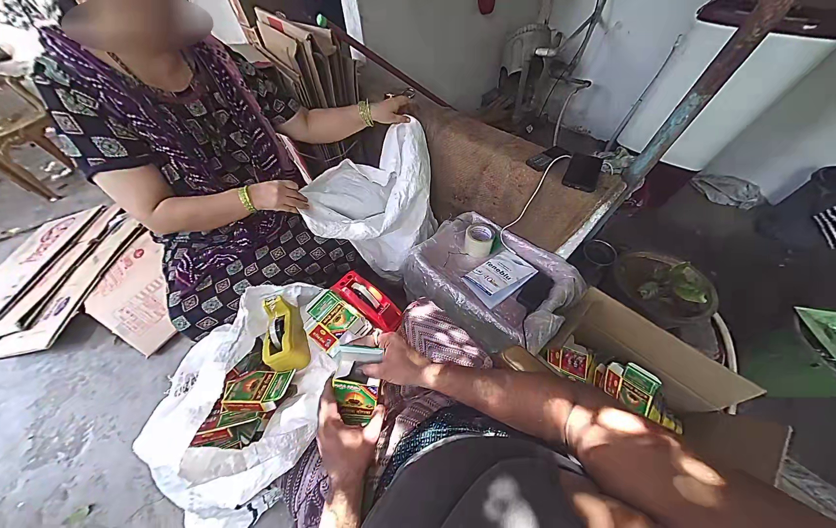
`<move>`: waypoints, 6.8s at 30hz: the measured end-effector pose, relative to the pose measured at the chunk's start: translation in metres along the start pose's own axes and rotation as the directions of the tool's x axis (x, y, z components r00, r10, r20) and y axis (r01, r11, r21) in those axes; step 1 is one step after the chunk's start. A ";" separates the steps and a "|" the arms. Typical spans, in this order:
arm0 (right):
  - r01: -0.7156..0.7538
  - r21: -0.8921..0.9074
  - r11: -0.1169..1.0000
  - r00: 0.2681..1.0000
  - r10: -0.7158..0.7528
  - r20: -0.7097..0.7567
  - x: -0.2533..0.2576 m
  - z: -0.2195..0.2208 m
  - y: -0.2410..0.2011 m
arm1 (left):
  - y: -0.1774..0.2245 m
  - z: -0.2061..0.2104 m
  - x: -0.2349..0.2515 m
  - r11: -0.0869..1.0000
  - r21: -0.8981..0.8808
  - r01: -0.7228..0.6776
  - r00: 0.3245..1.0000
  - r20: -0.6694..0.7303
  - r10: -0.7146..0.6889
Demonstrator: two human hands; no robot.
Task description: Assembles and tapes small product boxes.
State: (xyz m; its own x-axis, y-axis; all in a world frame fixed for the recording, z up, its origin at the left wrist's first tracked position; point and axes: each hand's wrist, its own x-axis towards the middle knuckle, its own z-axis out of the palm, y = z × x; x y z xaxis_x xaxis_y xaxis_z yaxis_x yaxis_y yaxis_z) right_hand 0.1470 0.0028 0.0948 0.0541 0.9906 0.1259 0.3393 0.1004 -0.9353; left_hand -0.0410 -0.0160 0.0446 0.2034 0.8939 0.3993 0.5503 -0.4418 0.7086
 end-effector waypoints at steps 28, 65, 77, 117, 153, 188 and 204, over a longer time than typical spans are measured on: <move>0.429 -0.256 0.867 0.851 -0.292 0.438 -0.019 0.002 0.013 | 0.002 -0.009 -0.002 0.990 -0.130 0.052 0.998 0.032 -0.048; -0.420 0.324 0.847 0.857 0.488 -0.164 0.110 -0.058 0.095 | -0.024 -0.012 0.018 0.764 -0.637 0.108 0.979 -0.067 -0.194; -0.189 -0.217 0.958 0.981 0.173 -0.090 0.075 -0.061 0.131 | -0.022 -0.011 0.017 0.747 -0.659 0.084 0.973 -0.108 -0.204; -0.045 -0.025 0.999 0.999 0.044 -0.020 -0.005 0.023 0.030 | -0.001 -0.011 0.006 0.789 -0.614 -0.009 0.986 -0.139 -0.097; 0.285 -0.829 0.480 0.943 0.011 0.331 0.092 0.063 0.099 | -0.026 -0.003 0.010 0.902 -0.394 0.174 0.981 -0.006 -0.192; 0.694 -0.528 0.490 0.603 -0.796 0.053 0.028 0.035 0.063 | -0.015 -0.018 0.021 0.235 -0.843 0.484 0.793 0.310 -0.524; -0.089 0.076 0.993 0.987 0.098 -0.128 -0.035 0.039 0.034 | -0.011 -0.007 0.003 0.841 -0.453 0.294 0.956 0.153 -0.252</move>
State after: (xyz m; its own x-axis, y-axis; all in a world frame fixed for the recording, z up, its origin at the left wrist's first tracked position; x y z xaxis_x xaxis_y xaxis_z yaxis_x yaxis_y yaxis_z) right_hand 0.1196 -0.0246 0.0461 0.2066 0.9756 0.0748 0.2604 0.0189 -0.9653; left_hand -0.0521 -0.0091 0.0419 0.1801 0.9770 0.1139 0.1559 -0.1427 0.9774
